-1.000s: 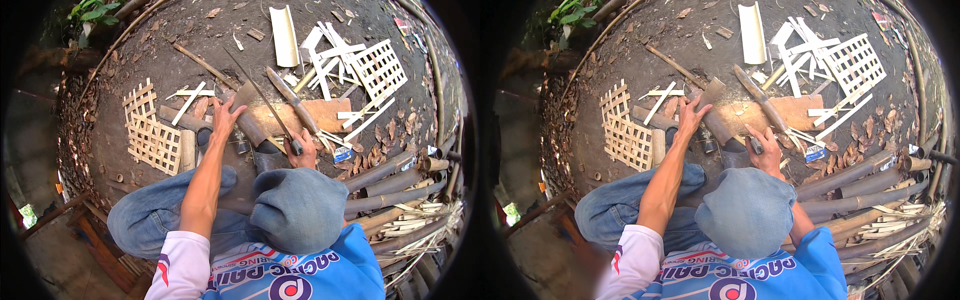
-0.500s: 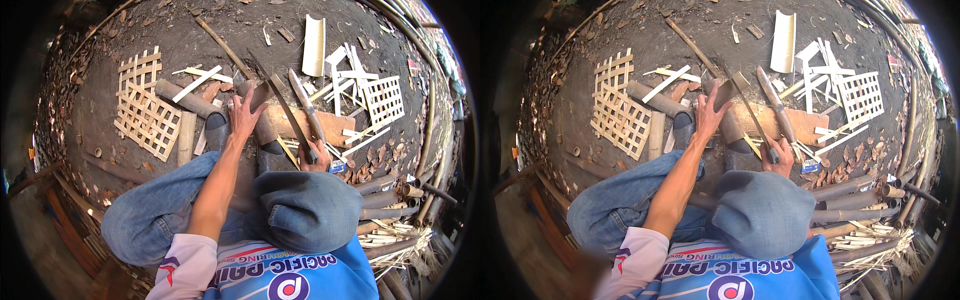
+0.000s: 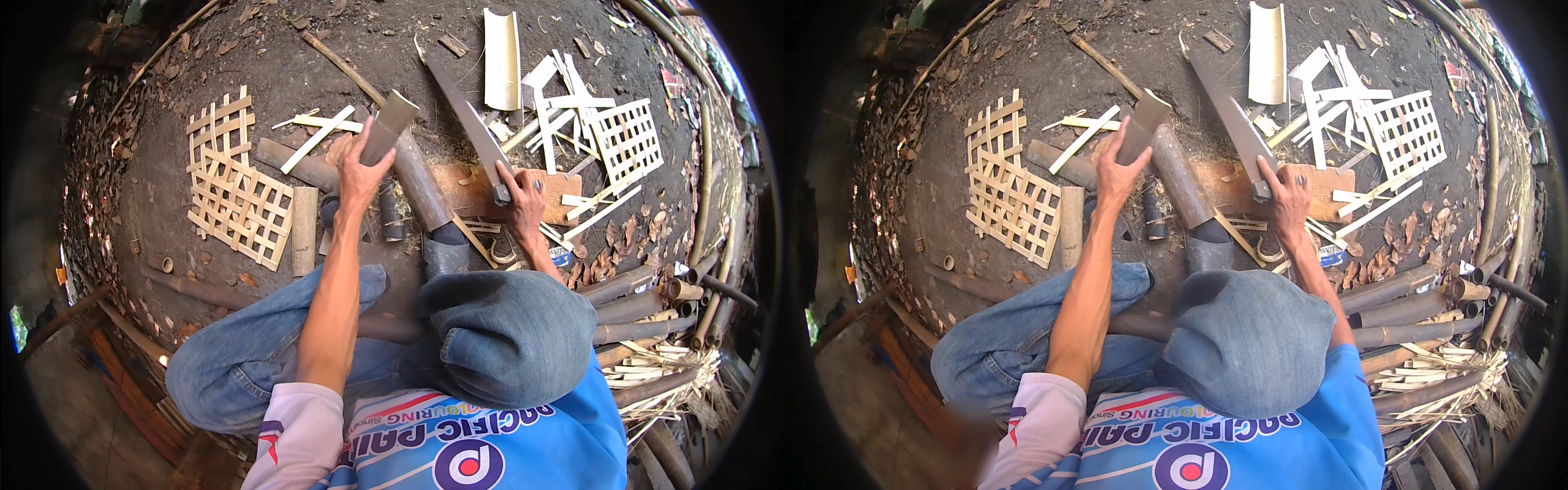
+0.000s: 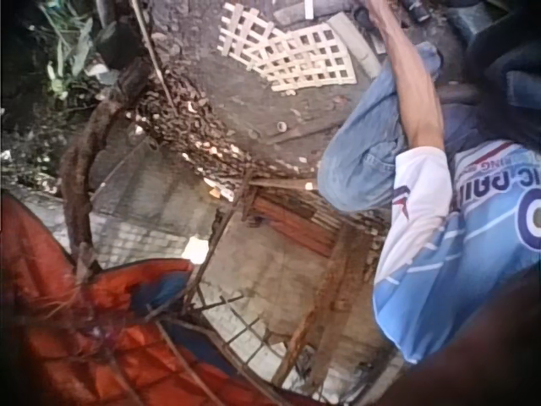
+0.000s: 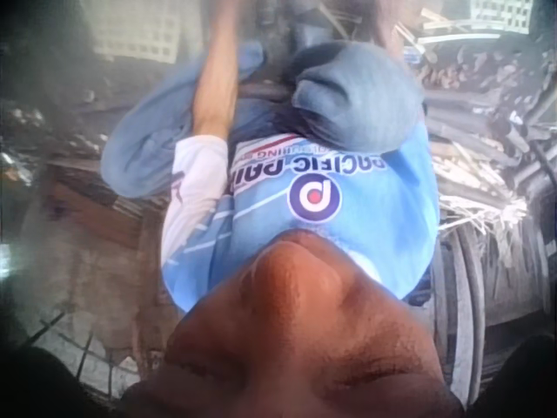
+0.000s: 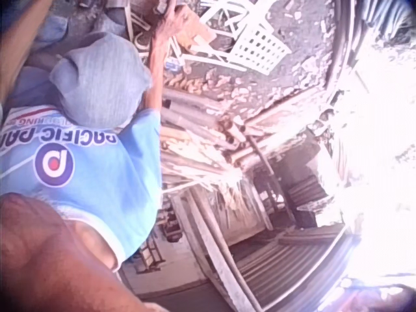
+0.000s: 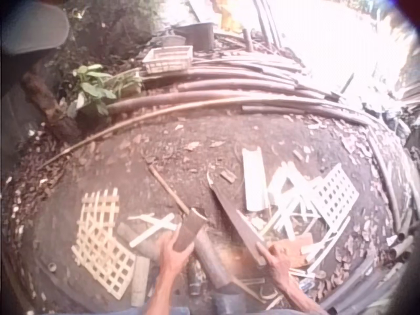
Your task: The person sits on the ground and uses a knife to split bamboo strips. They then weave the strips into a lattice pattern, adjusting and cutting pieces as needed.
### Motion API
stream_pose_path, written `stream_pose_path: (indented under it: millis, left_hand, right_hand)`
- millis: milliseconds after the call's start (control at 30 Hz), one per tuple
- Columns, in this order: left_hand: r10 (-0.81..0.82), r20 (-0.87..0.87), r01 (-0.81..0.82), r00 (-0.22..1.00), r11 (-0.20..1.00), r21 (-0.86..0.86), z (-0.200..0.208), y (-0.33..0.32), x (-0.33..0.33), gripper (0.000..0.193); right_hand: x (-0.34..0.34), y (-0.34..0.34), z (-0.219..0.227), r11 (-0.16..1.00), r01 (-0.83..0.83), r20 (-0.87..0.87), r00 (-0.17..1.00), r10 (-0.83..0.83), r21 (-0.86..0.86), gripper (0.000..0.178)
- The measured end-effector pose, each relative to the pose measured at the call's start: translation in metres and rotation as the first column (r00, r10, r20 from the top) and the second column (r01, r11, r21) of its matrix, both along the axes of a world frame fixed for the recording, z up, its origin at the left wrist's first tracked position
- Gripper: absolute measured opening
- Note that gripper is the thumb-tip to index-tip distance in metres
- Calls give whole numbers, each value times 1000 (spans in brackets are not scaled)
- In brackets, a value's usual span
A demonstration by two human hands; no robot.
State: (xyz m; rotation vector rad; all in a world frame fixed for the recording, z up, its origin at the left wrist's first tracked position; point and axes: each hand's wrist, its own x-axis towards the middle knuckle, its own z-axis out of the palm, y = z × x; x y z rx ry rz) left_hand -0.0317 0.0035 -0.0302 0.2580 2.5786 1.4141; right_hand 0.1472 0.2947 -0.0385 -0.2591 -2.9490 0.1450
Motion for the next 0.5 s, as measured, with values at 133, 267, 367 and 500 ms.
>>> stream_pose_path:
  millis: [133,267,367,500]
  left_hand:
    - [133,2,-133,991,990,40,31,-10,-22,74]
    - [173,-256,-134,951,978,162,49,-17,-39,73]
    - [206,-238,-161,949,967,196,61,-14,-44,72]
    - [189,-51,-175,981,963,205,93,-3,-44,74]
  right_hand:
    - [-9,-7,24,994,-70,210,974,87,-85,71]
    - [-5,-60,62,928,-216,105,961,258,-303,57]
    - [-15,-114,47,765,-329,59,901,430,-554,56]
    - [-31,-163,-2,783,-620,219,758,614,-49,56]
